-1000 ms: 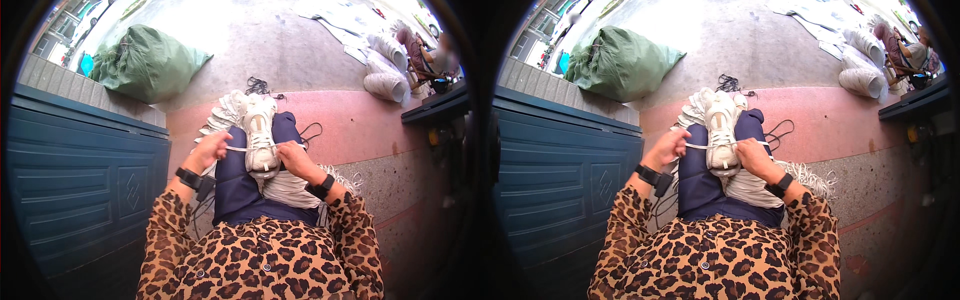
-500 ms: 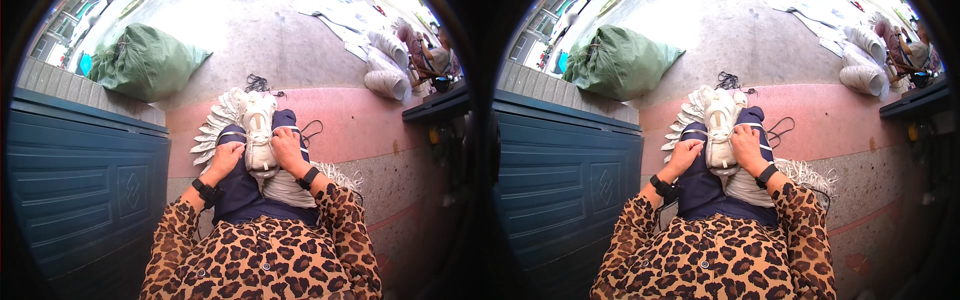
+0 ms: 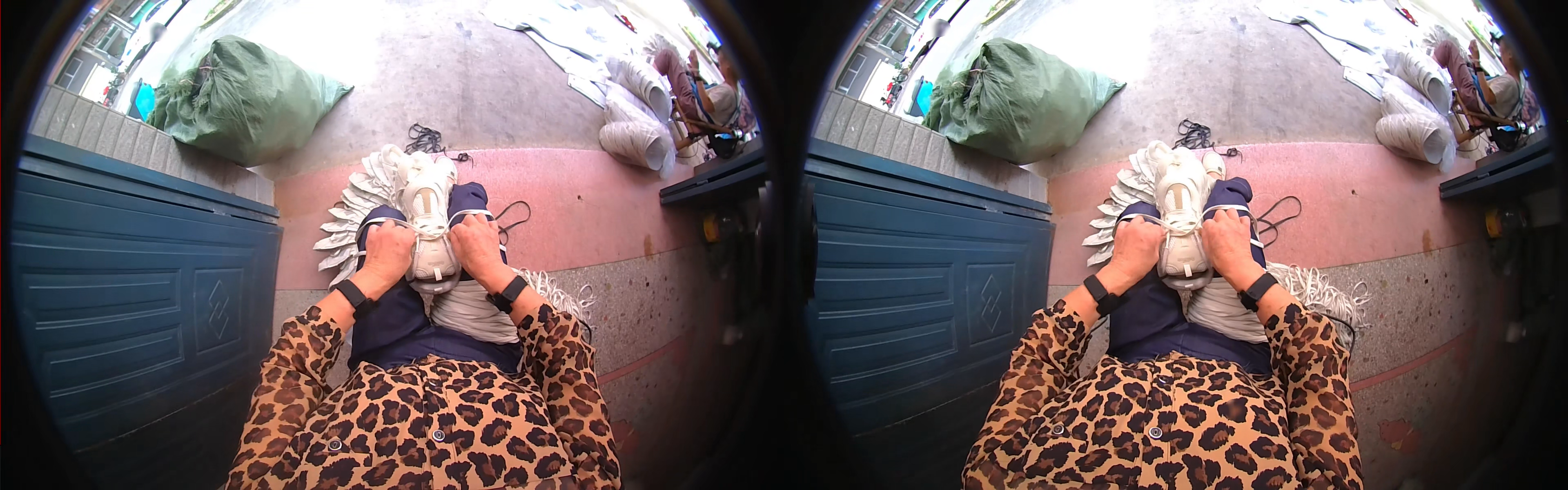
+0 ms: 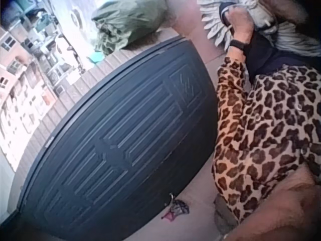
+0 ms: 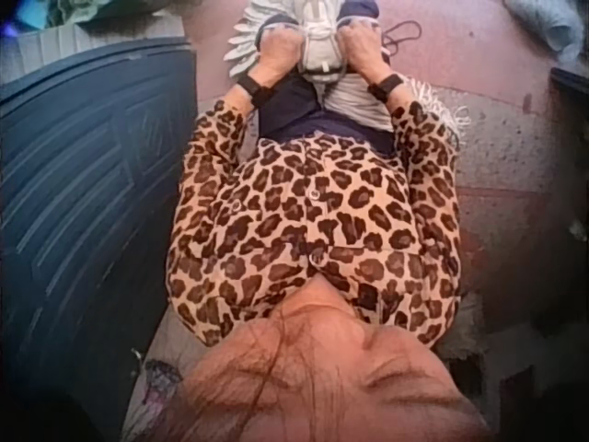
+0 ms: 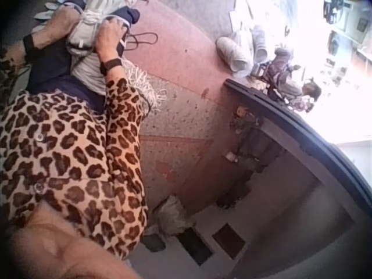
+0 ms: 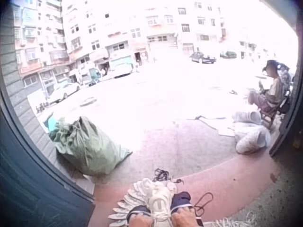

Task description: The recorder sits and laces a white shoe upper with a long white shoelace.

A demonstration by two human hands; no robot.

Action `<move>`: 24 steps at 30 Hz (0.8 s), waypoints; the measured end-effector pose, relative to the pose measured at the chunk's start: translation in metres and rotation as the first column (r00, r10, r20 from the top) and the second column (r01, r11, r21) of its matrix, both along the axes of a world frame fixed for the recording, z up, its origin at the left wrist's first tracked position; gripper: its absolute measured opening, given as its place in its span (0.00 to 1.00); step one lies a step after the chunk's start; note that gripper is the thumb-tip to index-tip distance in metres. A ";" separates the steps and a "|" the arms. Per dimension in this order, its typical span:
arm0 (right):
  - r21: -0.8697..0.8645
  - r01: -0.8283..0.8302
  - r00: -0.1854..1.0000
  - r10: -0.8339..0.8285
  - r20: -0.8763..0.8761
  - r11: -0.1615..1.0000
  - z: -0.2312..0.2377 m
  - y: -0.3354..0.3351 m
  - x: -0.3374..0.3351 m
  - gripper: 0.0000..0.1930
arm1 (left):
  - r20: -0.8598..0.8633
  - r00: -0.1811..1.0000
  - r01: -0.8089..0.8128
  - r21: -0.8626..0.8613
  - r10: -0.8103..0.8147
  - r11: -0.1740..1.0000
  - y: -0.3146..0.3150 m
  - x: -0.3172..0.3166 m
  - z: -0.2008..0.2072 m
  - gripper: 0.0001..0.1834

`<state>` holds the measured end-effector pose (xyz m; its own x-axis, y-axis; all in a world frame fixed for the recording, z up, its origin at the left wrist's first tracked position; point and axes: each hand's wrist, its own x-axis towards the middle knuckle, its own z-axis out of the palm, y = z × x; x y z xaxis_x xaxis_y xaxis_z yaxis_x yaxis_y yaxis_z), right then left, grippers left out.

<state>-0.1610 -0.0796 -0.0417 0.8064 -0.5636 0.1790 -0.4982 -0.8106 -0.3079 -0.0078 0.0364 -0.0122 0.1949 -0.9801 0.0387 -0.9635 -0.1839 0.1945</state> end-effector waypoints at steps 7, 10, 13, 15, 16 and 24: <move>-0.010 -0.084 0.996 0.085 0.013 0.996 0.012 0.007 -0.011 0.08 | 0.016 0.976 -0.213 -0.105 0.216 0.971 0.018 -0.037 0.001 0.10; 0.024 -0.091 0.994 0.090 0.055 0.996 0.009 0.008 -0.011 0.07 | -0.104 0.963 -0.257 -0.075 0.248 0.964 0.021 -0.039 -0.004 0.08; 0.054 -0.075 0.994 0.070 0.088 0.996 0.001 0.007 -0.009 0.06 | -0.165 0.957 -0.264 -0.169 0.237 0.949 0.022 -0.035 -0.002 0.08; 0.173 -0.071 0.989 0.046 0.140 0.982 -0.005 0.005 -0.009 0.05 | -0.196 0.954 -0.267 -0.210 0.227 0.941 0.018 -0.035 0.003 0.09; 0.159 -0.079 0.986 0.054 0.155 0.984 -0.008 0.005 -0.010 0.05 | -0.155 0.970 -0.220 -0.237 0.187 0.946 0.013 -0.036 0.006 0.09; -0.012 -0.192 0.967 0.191 0.170 0.981 0.000 0.008 -0.008 0.07 | 0.077 0.997 0.019 -0.105 -0.011 0.994 -0.044 -0.020 0.003 0.05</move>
<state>-0.1690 -0.0711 -0.0420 0.8575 -0.4030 0.3198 -0.2742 -0.8840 -0.3787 -0.0282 -0.0073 -0.0096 0.1731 -0.9724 0.1565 -0.9787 -0.1520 0.1381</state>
